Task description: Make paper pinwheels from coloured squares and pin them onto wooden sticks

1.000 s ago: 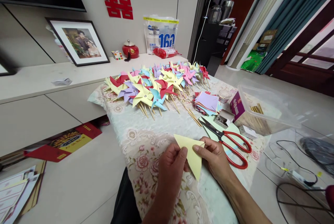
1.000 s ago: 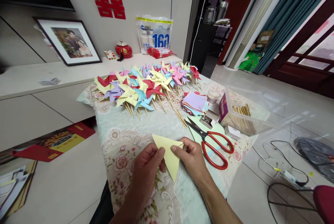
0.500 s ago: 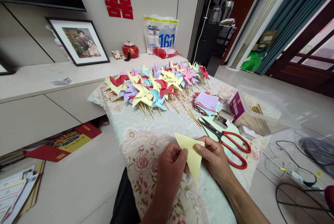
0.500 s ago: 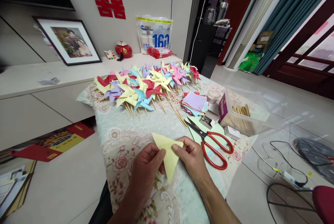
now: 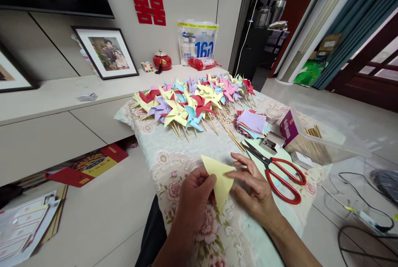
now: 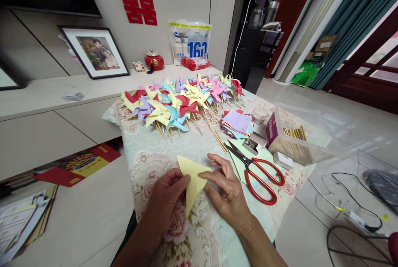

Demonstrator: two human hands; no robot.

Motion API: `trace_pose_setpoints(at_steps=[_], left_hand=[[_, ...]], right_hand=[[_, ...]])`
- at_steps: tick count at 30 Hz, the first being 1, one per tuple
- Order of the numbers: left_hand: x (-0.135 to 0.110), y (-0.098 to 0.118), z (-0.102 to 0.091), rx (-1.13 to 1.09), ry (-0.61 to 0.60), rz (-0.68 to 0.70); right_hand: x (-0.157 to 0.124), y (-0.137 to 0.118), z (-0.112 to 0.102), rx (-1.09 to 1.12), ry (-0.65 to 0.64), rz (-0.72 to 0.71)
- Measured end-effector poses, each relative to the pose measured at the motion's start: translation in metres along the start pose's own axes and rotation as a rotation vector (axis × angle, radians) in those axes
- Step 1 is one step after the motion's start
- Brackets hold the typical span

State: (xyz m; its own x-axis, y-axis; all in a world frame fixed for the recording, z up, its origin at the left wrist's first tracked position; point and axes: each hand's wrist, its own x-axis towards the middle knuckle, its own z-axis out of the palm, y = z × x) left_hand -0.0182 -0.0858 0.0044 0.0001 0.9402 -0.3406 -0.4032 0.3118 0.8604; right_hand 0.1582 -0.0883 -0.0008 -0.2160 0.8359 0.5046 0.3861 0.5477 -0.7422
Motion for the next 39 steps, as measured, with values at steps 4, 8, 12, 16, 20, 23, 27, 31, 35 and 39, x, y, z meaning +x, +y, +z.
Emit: trace_pose_setpoints(at_steps=[4, 8, 12, 16, 20, 23, 27, 31, 35, 39], left_hand=[[0.001, 0.001, 0.001, 0.005, -0.02, -0.049], [0.0, 0.003, 0.0, 0.029, -0.059, -0.076], [-0.001, 0.003, 0.0, 0.089, -0.086, -0.082], [-0.001, 0.001, 0.001, 0.095, -0.09, -0.078], [-0.001, 0.001, 0.0, 0.129, -0.1, -0.07], [-0.004, 0.004, 0.001, 0.183, -0.113, -0.06], [-0.009, 0.006, 0.001, 0.254, -0.108, -0.002], [-0.012, 0.0, 0.001, 0.298, -0.101, 0.056], [-0.011, -0.01, 0.0, 0.268, -0.099, 0.085], [-0.009, -0.017, 0.0, 0.266, -0.088, 0.111]], right_hand=[[0.002, -0.002, 0.0, -0.027, -0.012, -0.007], [0.003, -0.002, -0.001, -0.023, -0.023, -0.018], [0.003, -0.003, -0.001, -0.004, -0.025, -0.046], [0.004, -0.005, -0.001, -0.029, -0.043, -0.034], [0.006, -0.008, -0.002, 0.01, -0.049, 0.029], [0.007, -0.009, -0.002, 0.072, -0.073, 0.095], [0.007, -0.007, 0.0, 0.153, -0.086, 0.208], [0.006, -0.006, 0.0, 0.211, -0.067, 0.281], [0.007, -0.007, 0.001, 0.252, -0.047, 0.309], [0.008, -0.007, 0.002, 0.268, -0.041, 0.326]])
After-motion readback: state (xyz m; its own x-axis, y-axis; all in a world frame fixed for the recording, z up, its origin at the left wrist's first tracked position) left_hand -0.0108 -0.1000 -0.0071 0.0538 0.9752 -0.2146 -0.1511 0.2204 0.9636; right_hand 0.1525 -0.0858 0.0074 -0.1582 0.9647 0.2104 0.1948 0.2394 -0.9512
